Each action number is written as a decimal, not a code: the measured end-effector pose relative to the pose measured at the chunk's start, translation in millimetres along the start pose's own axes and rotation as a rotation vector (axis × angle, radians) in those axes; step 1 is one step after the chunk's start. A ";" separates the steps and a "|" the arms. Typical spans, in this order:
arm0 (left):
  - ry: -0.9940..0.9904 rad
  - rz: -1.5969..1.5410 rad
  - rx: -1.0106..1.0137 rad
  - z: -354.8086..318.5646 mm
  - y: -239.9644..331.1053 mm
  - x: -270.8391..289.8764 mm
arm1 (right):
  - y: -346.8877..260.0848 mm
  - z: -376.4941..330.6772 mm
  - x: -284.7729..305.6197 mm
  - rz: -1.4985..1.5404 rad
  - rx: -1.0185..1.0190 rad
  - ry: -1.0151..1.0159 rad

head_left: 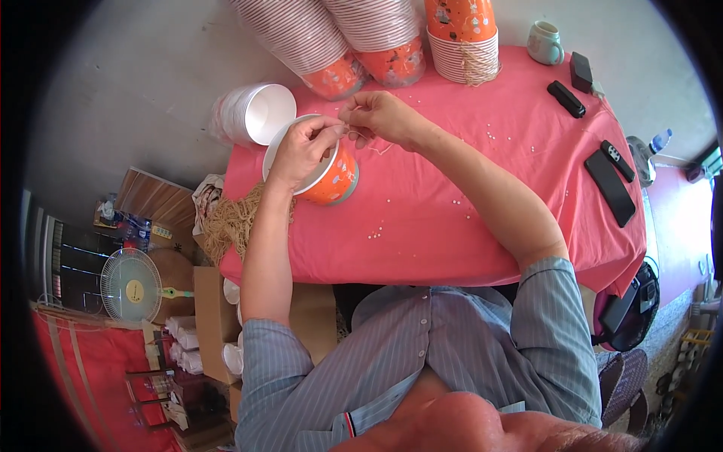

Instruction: Tying thin white elastic bands around paper cups.

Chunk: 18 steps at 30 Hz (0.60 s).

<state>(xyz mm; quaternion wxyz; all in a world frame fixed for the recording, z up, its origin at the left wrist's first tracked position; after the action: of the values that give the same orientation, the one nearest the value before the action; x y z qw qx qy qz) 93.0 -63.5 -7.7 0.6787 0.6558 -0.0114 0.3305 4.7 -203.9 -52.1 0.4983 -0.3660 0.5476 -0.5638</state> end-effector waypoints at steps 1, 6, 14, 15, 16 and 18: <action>-0.001 -0.016 0.012 -0.5 0.2 -0.3 | 0.1 0.0 -0.4 0.028 0.003 -0.009; 0.050 -0.054 0.043 0.4 -2.5 4.4 | 0.4 -0.3 0.2 0.119 -0.058 0.013; 0.111 -0.030 0.044 3.5 -4.1 7.9 | -1.8 2.0 -0.7 0.101 0.013 -0.001; 0.103 -0.038 0.051 3.2 -3.3 7.8 | -2.2 1.3 -1.4 0.101 0.011 -0.006; 0.095 -0.046 0.059 3.0 -3.1 7.3 | -0.8 0.0 0.3 0.143 -0.014 0.019; 0.106 -0.048 0.059 2.4 -4.7 8.4 | -1.4 -0.9 0.9 0.184 -0.039 0.036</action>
<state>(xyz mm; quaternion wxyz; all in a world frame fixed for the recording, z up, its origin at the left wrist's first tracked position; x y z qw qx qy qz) 102.8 -61.6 -7.7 0.6666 0.6569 0.0500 0.3488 3.4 -204.7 -51.0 0.5305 -0.3137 0.5989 -0.5114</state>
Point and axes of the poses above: each hand's wrist, its own z-axis towards the middle knuckle, its own x-axis out of the back of the hand, y = z × x, the point moved 7 cm from there along z, towards the middle knuckle
